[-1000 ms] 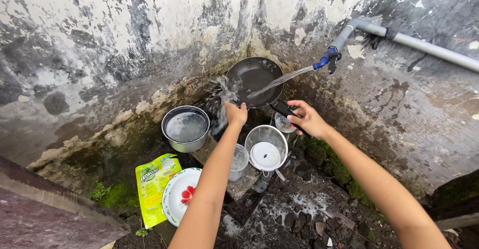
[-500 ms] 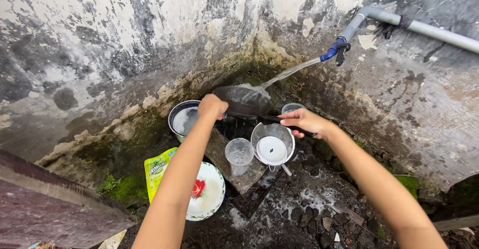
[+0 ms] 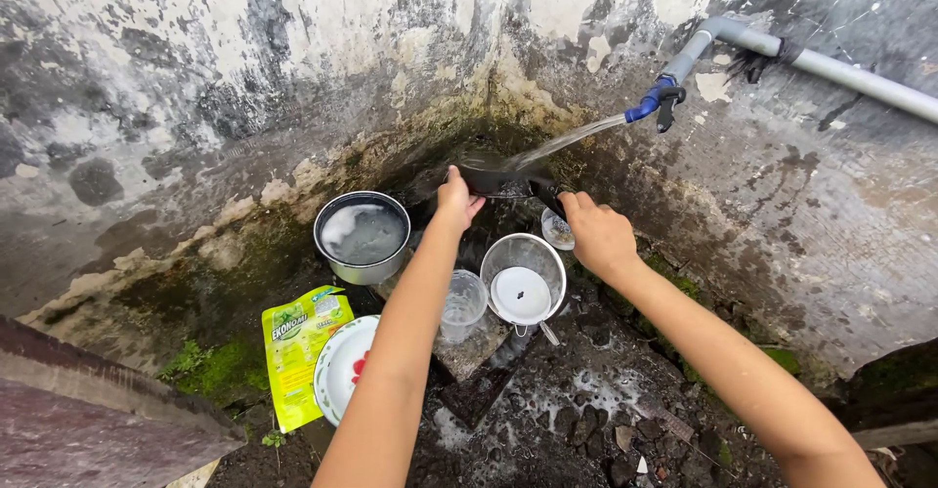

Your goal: The recorder washes various dishes including cups, plates, and a frying pan using a sponge and water from a faucet in an outdoor area.

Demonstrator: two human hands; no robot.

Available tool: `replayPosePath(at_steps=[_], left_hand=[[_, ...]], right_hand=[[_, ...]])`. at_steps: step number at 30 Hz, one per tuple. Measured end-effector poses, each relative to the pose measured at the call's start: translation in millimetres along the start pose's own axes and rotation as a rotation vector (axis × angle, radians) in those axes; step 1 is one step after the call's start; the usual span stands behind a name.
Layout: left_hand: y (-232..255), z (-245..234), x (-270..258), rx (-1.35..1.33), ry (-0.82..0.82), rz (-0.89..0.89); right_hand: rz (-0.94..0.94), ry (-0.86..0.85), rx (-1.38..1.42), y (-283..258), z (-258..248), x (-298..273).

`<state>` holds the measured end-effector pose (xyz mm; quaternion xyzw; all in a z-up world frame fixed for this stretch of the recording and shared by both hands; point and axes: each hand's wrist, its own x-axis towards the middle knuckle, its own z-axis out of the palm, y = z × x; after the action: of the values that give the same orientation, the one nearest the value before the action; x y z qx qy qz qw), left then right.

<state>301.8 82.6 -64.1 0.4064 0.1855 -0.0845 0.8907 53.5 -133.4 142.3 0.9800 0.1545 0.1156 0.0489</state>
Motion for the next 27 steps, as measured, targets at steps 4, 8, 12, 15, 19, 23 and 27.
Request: replayPosePath(at_steps=[4, 8, 12, 15, 19, 23, 27], left_hand=[[-9, 10, -23, 0.341, 0.272, 0.007], [-15, 15, -64, 0.36, 0.113, -0.254], [-13, 35, -111, 0.152, 0.131, -0.217], [-33, 20, -58, 0.128, 0.261, 0.033], [11, 10, -77, 0.263, 0.134, 0.089], [56, -9, -97, 0.435, -0.097, 0.244], [85, -15, -113, 0.577, -0.192, 0.345]], right_hand=[[0.068, 0.023, -0.098, 0, 8, -6], [0.076, 0.156, -0.207, 36, 12, -14], [0.009, 0.215, -0.257, 64, 3, -32], [0.035, 0.272, -0.162, 73, 12, -40], [0.047, 0.302, -0.076, 76, 21, -48], [0.072, 0.26, 0.187, 71, 40, -36], [0.296, -0.15, 0.942, 45, 54, 12]])
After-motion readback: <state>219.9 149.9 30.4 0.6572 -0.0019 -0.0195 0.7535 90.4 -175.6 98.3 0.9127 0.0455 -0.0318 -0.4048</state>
